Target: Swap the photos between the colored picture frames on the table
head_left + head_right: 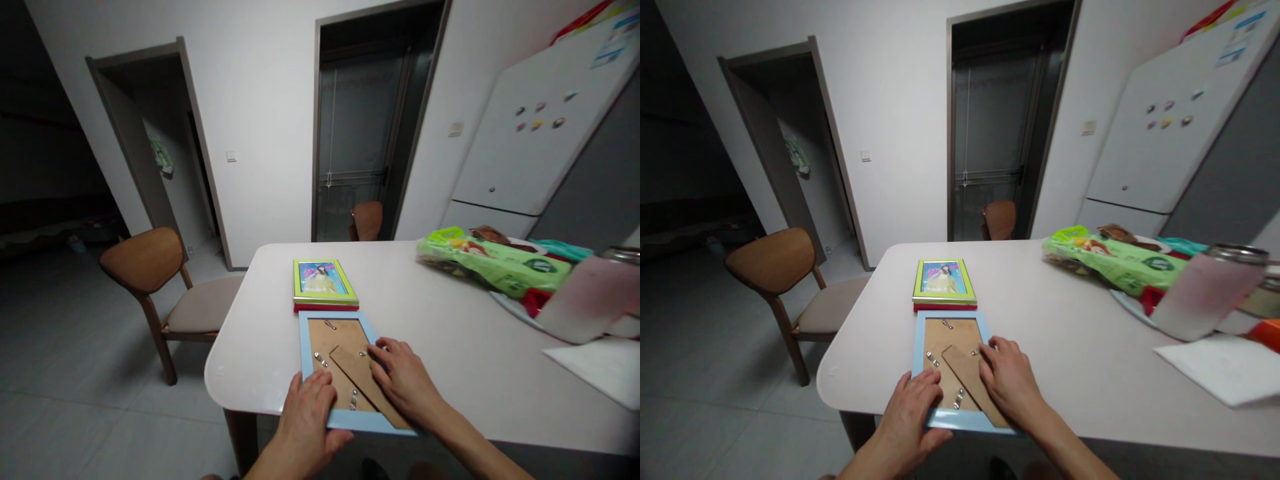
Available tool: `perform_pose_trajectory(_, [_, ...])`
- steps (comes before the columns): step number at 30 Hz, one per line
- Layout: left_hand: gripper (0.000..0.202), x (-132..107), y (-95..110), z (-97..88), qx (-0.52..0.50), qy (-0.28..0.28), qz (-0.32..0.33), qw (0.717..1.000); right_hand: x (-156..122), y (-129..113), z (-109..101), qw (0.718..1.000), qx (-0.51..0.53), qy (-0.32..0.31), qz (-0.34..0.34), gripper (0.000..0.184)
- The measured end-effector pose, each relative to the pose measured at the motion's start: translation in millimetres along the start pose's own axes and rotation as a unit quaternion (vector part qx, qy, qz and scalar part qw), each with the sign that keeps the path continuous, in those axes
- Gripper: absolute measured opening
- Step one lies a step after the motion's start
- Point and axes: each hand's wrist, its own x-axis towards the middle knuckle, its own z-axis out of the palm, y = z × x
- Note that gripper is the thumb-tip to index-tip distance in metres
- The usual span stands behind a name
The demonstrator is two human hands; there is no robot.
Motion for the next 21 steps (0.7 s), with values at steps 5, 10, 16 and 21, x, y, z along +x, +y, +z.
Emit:
perform_pose_trajectory(5, [0.037,2,-3,5.2,0.001,0.008,-0.001,1.0,18,6,4,1.0,0.004,-0.022,-0.018,0.029])
perform_pose_trajectory(10, [0.042,1,-3,6.5,-0.001,0.006,-0.002,1.0,26,8,4,0.999,0.02,-0.036,-0.026,0.029])
perform_pose_trajectory(16, [0.051,0,1,2.8,-0.011,0.009,-0.023,1.0,16,15,-1,0.995,0.055,-0.054,-0.059,0.029])
perform_pose_trajectory(21, [0.052,0,3,0.4,-0.006,0.01,-0.028,1.0,4,12,-4,0.996,0.05,-0.028,-0.071,0.031])
